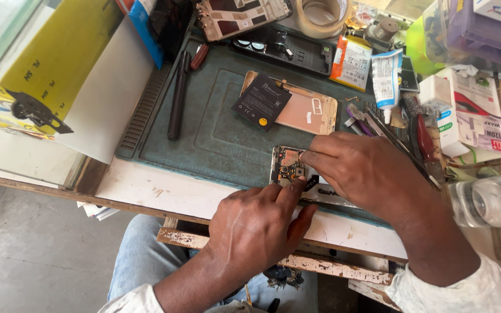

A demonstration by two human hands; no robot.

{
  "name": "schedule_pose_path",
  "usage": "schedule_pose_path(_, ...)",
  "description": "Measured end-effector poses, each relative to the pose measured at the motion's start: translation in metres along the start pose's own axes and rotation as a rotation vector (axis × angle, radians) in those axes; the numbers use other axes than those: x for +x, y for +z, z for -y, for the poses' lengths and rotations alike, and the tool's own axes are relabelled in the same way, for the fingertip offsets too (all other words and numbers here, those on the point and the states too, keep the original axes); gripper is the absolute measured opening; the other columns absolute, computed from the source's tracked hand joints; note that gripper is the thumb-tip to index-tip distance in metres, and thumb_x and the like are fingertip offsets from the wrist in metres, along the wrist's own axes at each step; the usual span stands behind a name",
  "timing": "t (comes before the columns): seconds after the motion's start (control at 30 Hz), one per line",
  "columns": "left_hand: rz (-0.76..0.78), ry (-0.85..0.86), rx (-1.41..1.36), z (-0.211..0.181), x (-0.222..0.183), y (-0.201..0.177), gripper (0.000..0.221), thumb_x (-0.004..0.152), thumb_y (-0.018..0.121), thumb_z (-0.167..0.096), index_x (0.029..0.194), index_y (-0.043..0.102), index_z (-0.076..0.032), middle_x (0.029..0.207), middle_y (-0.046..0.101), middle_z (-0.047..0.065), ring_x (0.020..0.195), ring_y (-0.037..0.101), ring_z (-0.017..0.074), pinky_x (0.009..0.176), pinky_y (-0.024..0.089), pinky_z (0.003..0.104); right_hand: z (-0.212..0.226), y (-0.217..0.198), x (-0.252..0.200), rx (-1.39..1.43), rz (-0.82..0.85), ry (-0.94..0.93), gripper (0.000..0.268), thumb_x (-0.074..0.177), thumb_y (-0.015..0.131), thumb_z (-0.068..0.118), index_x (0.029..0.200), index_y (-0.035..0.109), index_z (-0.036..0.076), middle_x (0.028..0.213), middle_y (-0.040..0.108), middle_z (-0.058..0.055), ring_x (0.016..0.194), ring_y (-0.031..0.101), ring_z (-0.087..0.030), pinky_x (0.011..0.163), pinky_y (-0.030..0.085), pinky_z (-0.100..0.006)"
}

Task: The person is repairing a disassembled smartphone on a cluttered workbench. They use a small tool to carefully pry and lift a ribbon cable or connector from the motherboard, then use a flat metal tool to adjust components within the phone's chassis.

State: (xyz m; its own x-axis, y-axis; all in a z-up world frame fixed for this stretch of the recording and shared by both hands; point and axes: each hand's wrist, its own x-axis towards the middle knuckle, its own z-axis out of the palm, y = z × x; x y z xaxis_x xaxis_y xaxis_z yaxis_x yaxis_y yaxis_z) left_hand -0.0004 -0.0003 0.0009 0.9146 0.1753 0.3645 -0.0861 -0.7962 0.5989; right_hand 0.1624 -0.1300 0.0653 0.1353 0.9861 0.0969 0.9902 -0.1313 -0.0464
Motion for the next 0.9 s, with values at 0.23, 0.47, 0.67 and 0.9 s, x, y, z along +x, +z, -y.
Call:
schedule_pose_path(0.23, -0.011, -0.002, 0.007, -0.002, 0.002, -0.001, 0.038, 0.093, 0.071, -0.037, 0.112, 0.073, -0.004, 0.07, 0.071, 0.009, 0.056, 0.07, 0.0261, 0.049, 0.055, 0.04, 0.005, 0.009, -0.007, -0.106, 0.067, 0.01, 0.03, 0.082, 0.067, 0.009, 0.111, 0.074, 0.007, 0.094, 0.069, -0.006, 0.086, 0.07, -0.024, 0.068, 0.058, -0.037)
schedule_pose_path(0.47, 0.0, -0.001, -0.003, -0.002, 0.0, -0.002, 0.037, 0.095, 0.071, -0.035, 0.114, 0.072, -0.003, 0.069, 0.07, 0.009, 0.056, 0.071, 0.0254, 0.048, 0.055, 0.04, -0.031, 0.015, -0.006, 0.371, -0.077, 0.074, 0.015, 0.086, 0.077, 0.017, 0.1, 0.079, 0.01, 0.089, 0.076, -0.004, 0.073, 0.074, -0.02, 0.064, 0.058, -0.033)
schedule_pose_path(0.67, -0.069, 0.044, -0.016, -0.001, -0.002, -0.002, 0.035, 0.095, 0.072, -0.035, 0.111, 0.071, -0.004, 0.07, 0.069, 0.008, 0.058, 0.071, 0.0253, 0.05, 0.055, 0.039, -0.023, 0.013, -0.006, 0.305, -0.073, 0.05, 0.017, 0.086, 0.077, 0.018, 0.1, 0.079, 0.009, 0.09, 0.076, -0.005, 0.073, 0.073, -0.024, 0.065, 0.057, -0.036)
schedule_pose_path(0.9, -0.127, -0.035, -0.137, -0.003, -0.005, -0.011, 0.017, 0.093, 0.071, -0.023, 0.097, 0.063, -0.008, 0.073, 0.069, 0.011, 0.056, 0.068, 0.0304, 0.049, 0.053, 0.043, -0.03, 0.023, -0.002, 0.343, -0.035, 0.142, 0.012, 0.089, 0.077, 0.02, 0.098, 0.08, 0.013, 0.084, 0.076, -0.002, 0.066, 0.072, -0.018, 0.062, 0.058, -0.032)
